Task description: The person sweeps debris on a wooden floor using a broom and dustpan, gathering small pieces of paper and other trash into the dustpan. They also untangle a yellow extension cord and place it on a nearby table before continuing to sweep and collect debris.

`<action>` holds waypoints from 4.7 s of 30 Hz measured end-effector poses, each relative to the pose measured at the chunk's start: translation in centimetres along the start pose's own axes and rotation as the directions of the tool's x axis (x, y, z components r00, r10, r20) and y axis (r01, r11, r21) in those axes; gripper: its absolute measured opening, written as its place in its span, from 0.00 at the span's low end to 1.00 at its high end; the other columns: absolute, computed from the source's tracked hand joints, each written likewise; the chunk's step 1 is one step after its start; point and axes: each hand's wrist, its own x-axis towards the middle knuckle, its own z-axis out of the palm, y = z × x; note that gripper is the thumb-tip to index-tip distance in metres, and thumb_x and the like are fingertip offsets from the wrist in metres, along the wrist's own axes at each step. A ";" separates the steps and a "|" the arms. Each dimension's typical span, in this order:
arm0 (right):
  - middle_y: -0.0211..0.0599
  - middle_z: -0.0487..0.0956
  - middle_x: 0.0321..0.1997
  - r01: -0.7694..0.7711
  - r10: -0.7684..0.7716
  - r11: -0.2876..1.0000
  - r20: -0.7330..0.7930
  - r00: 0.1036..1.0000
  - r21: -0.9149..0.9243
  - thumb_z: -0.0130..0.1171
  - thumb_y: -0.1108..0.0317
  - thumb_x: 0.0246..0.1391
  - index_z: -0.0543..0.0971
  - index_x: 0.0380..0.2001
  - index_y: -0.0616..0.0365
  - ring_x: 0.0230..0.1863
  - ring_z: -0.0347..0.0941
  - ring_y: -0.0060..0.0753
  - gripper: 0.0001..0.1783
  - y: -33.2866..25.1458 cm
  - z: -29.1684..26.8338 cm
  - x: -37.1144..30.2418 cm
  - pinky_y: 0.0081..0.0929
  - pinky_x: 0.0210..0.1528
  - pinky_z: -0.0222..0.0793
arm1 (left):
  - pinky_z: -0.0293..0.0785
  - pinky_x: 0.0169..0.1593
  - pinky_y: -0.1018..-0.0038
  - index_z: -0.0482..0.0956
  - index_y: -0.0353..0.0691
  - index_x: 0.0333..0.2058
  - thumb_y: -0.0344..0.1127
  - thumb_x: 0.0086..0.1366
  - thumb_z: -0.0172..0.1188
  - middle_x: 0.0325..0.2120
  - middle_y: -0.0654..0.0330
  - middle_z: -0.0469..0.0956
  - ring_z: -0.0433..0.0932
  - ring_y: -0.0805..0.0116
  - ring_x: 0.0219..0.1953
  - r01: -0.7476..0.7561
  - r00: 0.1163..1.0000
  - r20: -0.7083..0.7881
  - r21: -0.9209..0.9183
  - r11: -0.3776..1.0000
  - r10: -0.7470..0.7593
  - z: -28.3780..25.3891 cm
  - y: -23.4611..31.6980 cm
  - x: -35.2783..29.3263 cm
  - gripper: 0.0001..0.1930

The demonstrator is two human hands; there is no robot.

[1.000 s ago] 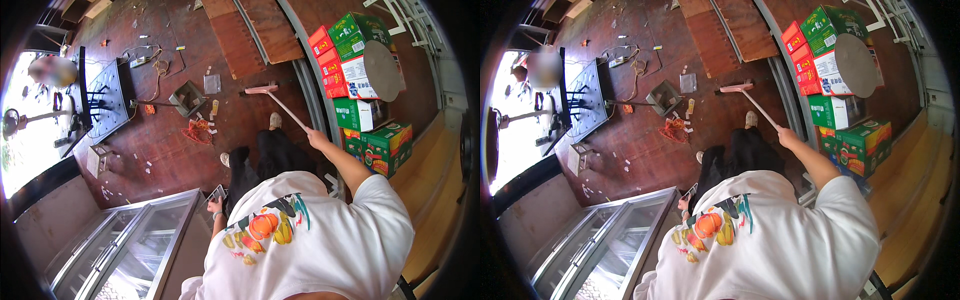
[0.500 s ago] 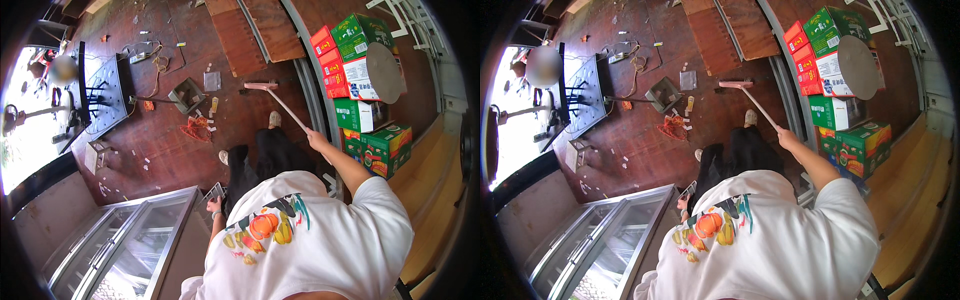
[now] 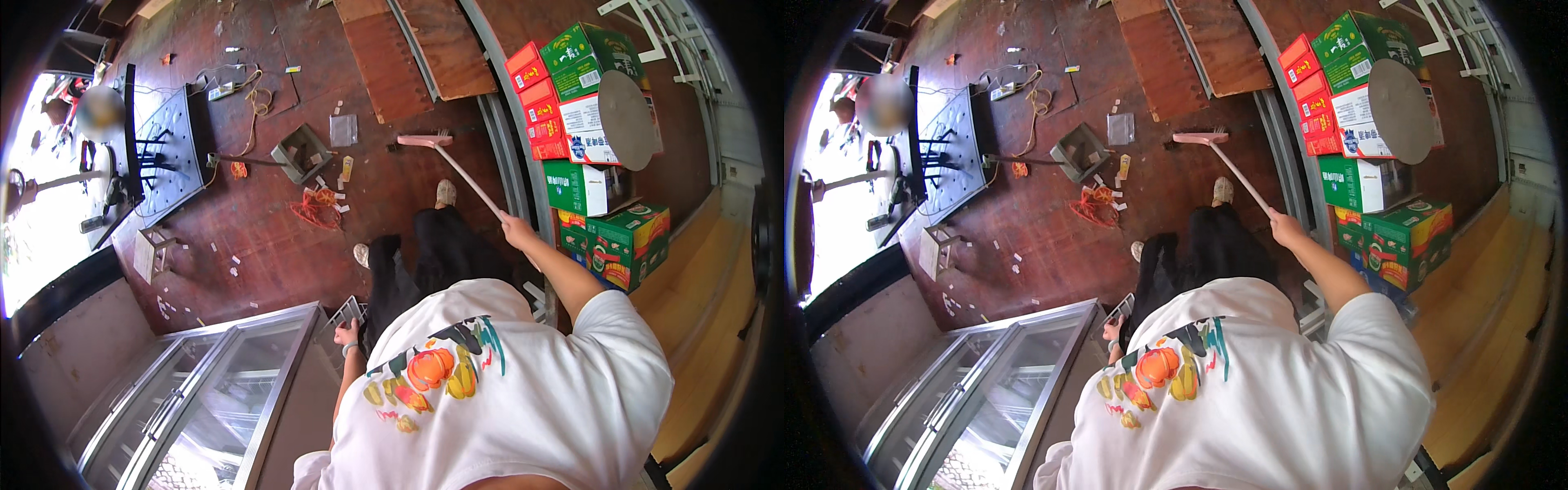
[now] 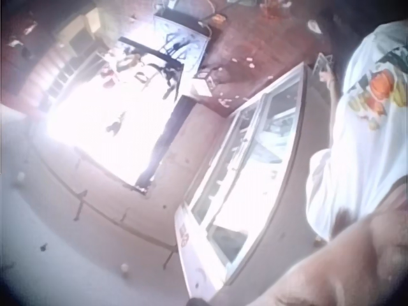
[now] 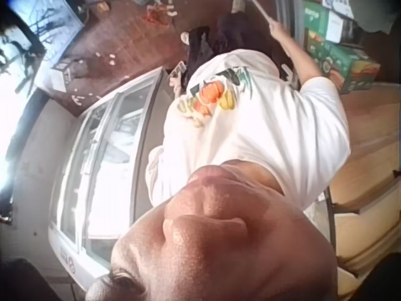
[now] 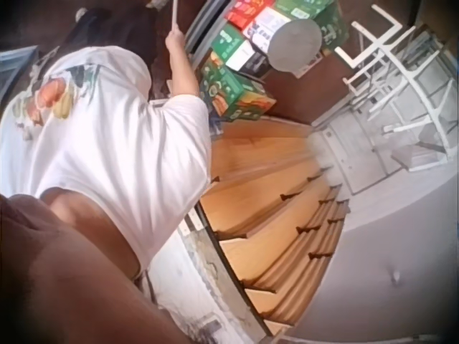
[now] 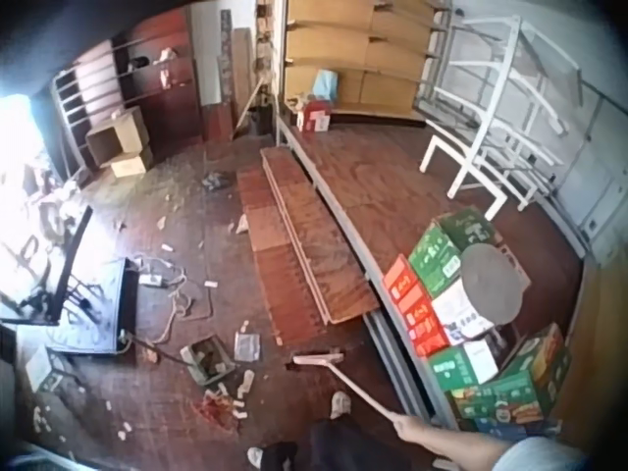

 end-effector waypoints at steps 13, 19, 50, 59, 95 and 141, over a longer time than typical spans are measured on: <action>0.47 0.76 0.27 0.040 -0.037 0.991 -0.023 0.999 0.129 0.43 0.64 0.54 0.65 0.53 0.44 0.21 0.73 0.42 0.21 -4.3 2.7 2.6 0.38 0.23 0.68 | 0.60 0.50 0.69 0.72 0.36 0.37 0.49 0.40 0.68 0.38 0.51 0.71 0.61 0.56 0.46 -0.050 0.998 -0.036 0.099 0.994 0.054 -0.7 0.9 0.9 0.29; 0.30 0.62 0.11 -0.577 0.367 0.497 0.446 0.816 0.648 0.43 0.64 0.55 0.59 0.58 0.41 0.08 0.55 0.23 0.25 -7.0 -0.6 -1.7 0.25 0.09 0.54 | 0.60 0.50 0.69 0.70 0.35 0.39 0.49 0.42 0.65 0.37 0.49 0.71 0.65 0.57 0.42 -0.124 0.992 0.014 0.168 0.978 0.124 -2.1 1.7 3.8 0.29; 0.27 0.63 0.16 -0.663 -0.159 0.225 0.698 0.699 0.715 0.43 0.61 0.56 0.55 0.58 0.40 0.11 0.56 0.18 0.25 -34.2 -5.4 19.6 0.20 0.12 0.56 | 0.69 0.45 0.63 0.77 0.37 0.36 0.52 0.56 0.51 0.38 0.47 0.74 0.72 0.50 0.43 -0.310 0.940 0.153 0.754 0.579 0.303 -18.5 52.1 24.0 0.22; 0.21 0.59 0.15 -0.475 0.000 0.841 0.877 0.481 0.260 0.46 0.60 0.56 0.57 0.57 0.38 0.10 0.54 0.12 0.25 -31.6 -19.5 19.7 0.13 0.10 0.50 | 0.69 0.34 0.57 0.76 0.35 0.28 0.53 0.55 0.52 0.28 0.45 0.75 0.74 0.44 0.31 -0.017 0.942 -0.274 0.536 0.844 0.193 -25.5 32.2 10.9 0.22; 0.25 0.63 0.16 -0.109 0.171 0.982 0.969 0.179 -0.154 0.48 0.69 0.51 0.70 0.40 0.47 0.12 0.55 0.15 0.12 -38.9 -2.4 20.2 0.15 0.11 0.53 | 0.58 0.16 0.83 0.75 0.34 0.25 0.47 0.58 0.55 0.12 0.65 0.70 0.65 0.80 0.13 0.342 0.552 -0.142 -0.860 0.378 -0.822 -12.8 4.6 -19.4 0.19; 0.25 0.62 0.15 -0.274 0.096 0.961 0.894 0.437 0.031 0.46 0.67 0.53 0.67 0.37 0.51 0.12 0.53 0.15 0.07 -56.3 12.1 21.1 0.12 0.10 0.49 | 0.70 0.22 0.74 0.77 0.33 0.21 0.45 0.58 0.51 0.12 0.60 0.75 0.74 0.71 0.15 0.649 0.683 0.053 -0.503 0.571 -0.729 -8.3 -1.0 -9.7 0.19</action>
